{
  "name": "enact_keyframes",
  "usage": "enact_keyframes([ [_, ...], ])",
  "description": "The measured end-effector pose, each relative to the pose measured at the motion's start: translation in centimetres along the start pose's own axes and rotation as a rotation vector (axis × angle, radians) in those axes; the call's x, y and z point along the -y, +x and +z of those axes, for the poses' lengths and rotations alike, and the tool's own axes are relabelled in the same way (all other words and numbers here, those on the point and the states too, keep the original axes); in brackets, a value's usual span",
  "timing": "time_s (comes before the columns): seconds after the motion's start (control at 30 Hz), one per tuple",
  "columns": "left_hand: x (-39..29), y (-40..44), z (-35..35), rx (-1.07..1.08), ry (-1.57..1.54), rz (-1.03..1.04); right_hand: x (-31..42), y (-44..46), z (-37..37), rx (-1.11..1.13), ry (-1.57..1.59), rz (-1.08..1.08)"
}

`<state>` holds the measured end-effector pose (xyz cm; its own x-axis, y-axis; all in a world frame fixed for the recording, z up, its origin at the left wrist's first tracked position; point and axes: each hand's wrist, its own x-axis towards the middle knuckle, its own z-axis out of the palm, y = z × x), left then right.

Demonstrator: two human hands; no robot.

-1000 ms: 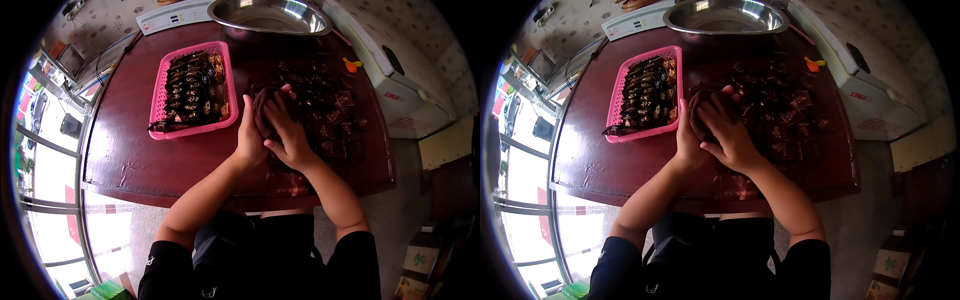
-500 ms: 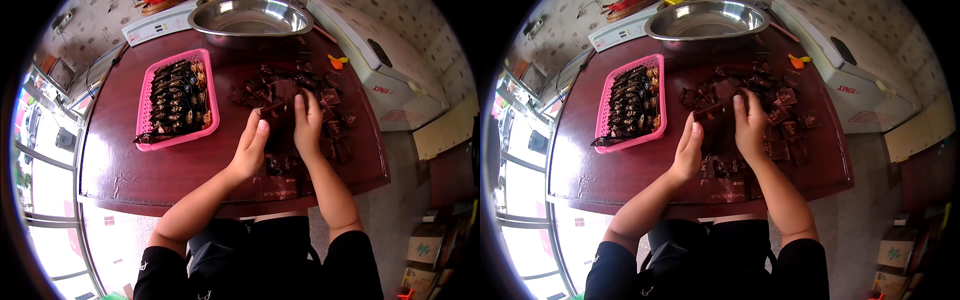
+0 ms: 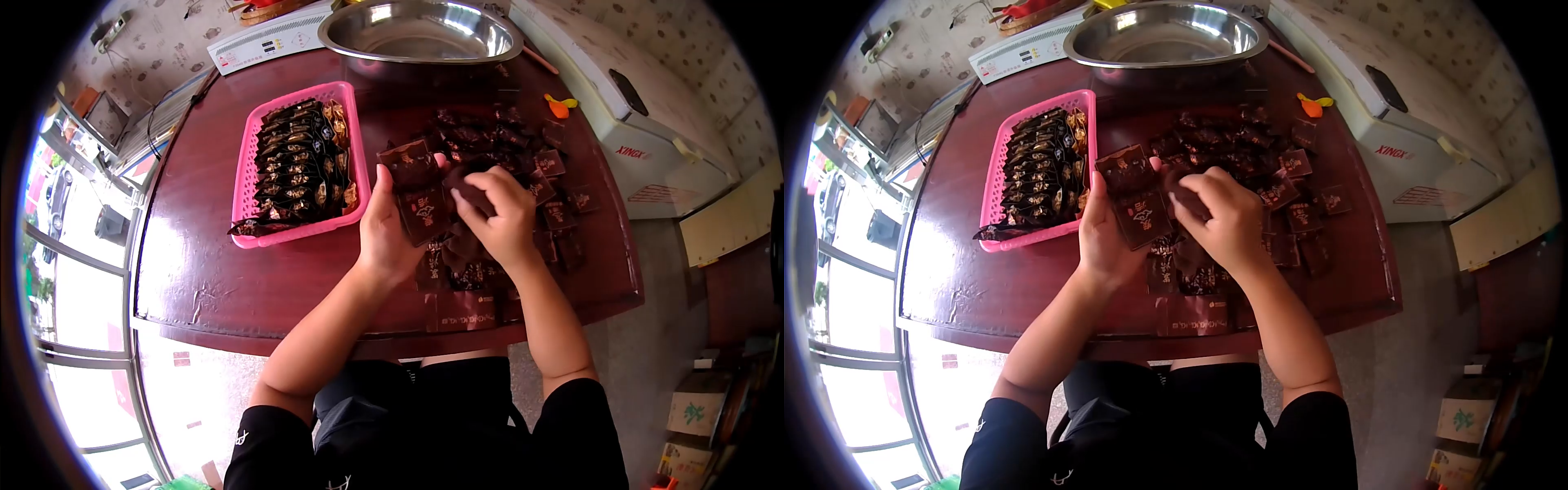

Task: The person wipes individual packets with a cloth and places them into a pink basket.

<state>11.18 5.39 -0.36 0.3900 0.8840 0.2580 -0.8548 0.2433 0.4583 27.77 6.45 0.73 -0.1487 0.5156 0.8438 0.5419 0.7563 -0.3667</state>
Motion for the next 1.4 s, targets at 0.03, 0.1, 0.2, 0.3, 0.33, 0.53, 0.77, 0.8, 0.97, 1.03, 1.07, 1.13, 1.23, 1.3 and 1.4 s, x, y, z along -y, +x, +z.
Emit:
enact_keyframes([
  [0.03, 0.1, 0.0, 0.0, -0.031, -0.031, -0.013, 0.1, 0.0, -0.1, -0.017, 0.006, -0.014],
  [0.1, 0.5, 0.0, -0.1, -0.100, 0.002, -0.025, 1.0, -0.2, 0.1, 0.011, 0.065, -0.122],
  [0.2, 0.7, -0.2, -0.1, -0.092, 0.040, -0.052, 2.2, -1.0, 1.1, 0.260, 0.105, -0.260],
  [0.3, 0.6, 0.1, -0.4, -0.066, -0.004, 0.001, 1.2, -0.2, 0.3, 0.258, 0.060, -0.136],
  [0.33, 0.4, 0.1, -0.8, -0.009, -0.056, -0.001, 0.8, 0.1, -0.1, 0.232, 0.027, -0.098],
  [0.53, 0.4, 0.0, 0.6, -0.121, 0.033, 0.005, 0.9, 0.3, 0.0, -0.037, 0.065, -0.193],
  [0.77, 0.3, 0.0, 0.6, -0.232, 0.532, 0.065, -0.4, 0.5, -0.2, -0.110, -0.088, 0.041],
  [0.8, 0.1, 0.1, 0.9, -0.279, 0.463, 0.043, -0.7, 0.6, -0.1, -0.180, -0.049, 0.091],
  [0.97, 0.7, 0.8, -0.7, -0.197, 0.500, 0.070, 0.6, 0.3, 0.4, -0.055, 0.088, -0.210],
  [1.03, 1.3, 0.5, -0.8, -0.097, 0.734, 0.159, 1.1, 0.3, 0.8, 0.037, 0.125, -0.209],
  [1.07, 0.7, 0.6, -2.5, 0.025, 0.922, 0.169, 0.8, 0.2, 0.7, 0.049, 0.167, -0.139],
  [1.13, 0.4, 0.4, -0.5, -0.063, 0.840, 0.171, 0.6, 0.9, -0.2, 0.114, 0.183, -0.048],
  [1.23, -0.3, 1.2, -0.3, -0.248, 0.535, 0.039, 0.1, 1.0, -0.5, 0.050, 0.089, 0.082],
  [1.3, -0.7, 1.2, -0.2, -0.306, 0.419, 0.009, -0.2, 1.0, 0.0, -0.046, 0.062, 0.075],
  [1.4, -0.1, 1.4, 0.2, -0.291, 0.324, 0.007, 0.8, 1.0, 0.1, -0.052, 0.101, -0.029],
])
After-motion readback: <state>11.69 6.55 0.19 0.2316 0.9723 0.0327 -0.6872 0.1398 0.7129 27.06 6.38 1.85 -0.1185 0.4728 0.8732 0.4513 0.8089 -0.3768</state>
